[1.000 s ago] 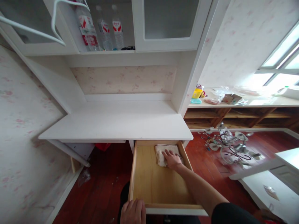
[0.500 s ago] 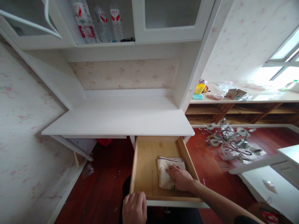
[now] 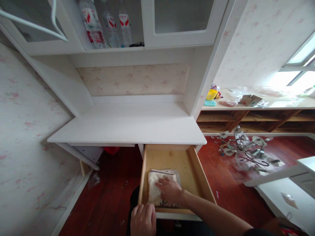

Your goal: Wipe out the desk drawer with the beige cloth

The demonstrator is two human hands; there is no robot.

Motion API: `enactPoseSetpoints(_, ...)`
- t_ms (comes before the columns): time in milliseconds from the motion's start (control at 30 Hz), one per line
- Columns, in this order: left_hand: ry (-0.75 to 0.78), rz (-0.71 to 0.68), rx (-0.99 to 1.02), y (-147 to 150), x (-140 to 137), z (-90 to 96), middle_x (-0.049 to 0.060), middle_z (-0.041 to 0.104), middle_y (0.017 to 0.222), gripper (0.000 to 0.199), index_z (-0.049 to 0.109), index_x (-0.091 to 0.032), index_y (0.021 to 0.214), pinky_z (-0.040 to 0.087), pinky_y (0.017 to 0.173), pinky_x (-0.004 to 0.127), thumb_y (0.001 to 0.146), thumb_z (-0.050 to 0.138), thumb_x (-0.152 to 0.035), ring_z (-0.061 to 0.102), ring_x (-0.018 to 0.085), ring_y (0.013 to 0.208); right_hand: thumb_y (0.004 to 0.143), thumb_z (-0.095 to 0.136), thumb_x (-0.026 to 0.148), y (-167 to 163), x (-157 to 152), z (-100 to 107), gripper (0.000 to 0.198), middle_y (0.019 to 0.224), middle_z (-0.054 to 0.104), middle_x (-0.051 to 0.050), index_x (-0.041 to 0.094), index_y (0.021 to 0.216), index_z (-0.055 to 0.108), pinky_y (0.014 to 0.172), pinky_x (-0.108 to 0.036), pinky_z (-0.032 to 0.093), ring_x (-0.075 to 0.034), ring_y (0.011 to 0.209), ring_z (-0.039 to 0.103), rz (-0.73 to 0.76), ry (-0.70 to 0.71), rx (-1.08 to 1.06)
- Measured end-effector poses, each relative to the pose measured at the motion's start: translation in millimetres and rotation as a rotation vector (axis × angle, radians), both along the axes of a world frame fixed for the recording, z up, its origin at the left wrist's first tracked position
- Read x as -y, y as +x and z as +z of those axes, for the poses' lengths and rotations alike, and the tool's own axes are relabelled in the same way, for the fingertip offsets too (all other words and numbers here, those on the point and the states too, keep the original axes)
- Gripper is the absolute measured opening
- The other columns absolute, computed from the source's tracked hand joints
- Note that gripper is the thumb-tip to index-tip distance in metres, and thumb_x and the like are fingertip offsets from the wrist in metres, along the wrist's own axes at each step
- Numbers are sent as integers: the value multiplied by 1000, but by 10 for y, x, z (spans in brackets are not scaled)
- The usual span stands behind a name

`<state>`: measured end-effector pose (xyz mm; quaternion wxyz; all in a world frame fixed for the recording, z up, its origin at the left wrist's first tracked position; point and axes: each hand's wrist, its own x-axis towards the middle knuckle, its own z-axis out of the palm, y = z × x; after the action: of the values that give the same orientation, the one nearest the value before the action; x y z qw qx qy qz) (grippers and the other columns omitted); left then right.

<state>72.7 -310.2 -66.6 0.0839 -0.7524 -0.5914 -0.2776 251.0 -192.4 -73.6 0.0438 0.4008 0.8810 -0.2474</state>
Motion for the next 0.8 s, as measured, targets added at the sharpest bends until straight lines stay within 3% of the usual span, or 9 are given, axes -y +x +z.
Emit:
enactPoseSetpoints(100,28,-26,-23,-11,-9,10,-3,58,64,19,53,-23,78,34,72,34,90,41,-15,53,16,63,73,61,37,-226,-75,-37,67,139,47,-12,22,136,45,95,-48,43,-36,120,45,25,14,6)
enactPoseSetpoints(200,58,-24,19,-12,-15,7,-2,59,64,21,54,-23,79,34,73,34,91,38,-16,54,15,64,71,60,28,-333,-282,-62,71,141,46,-13,19,140,40,95,-51,42,-35,122,44,15,14,58)
enactPoseSetpoints(433,25,4,27,14,-8,67,-3,61,66,18,57,-23,84,36,74,33,89,42,-13,56,15,64,74,51,13,-319,-917,-49,79,154,27,-6,29,147,23,100,-57,33,-33,135,28,-170,25,194)
enactPoseSetpoints(633,8,2,41,22,-8,97,-2,60,66,19,57,-23,83,36,73,33,89,42,-14,56,15,64,69,53,9,210,-1041,-60,84,157,20,-4,35,144,25,95,-62,35,-32,139,20,-299,-29,272)
enactPoseSetpoints(800,16,-4,39,27,-13,112,-2,60,66,21,56,-23,80,35,74,33,91,39,-15,55,15,65,74,43,6,794,-986,-55,80,157,17,-3,34,146,24,92,-64,38,-33,140,20,-454,-47,312)
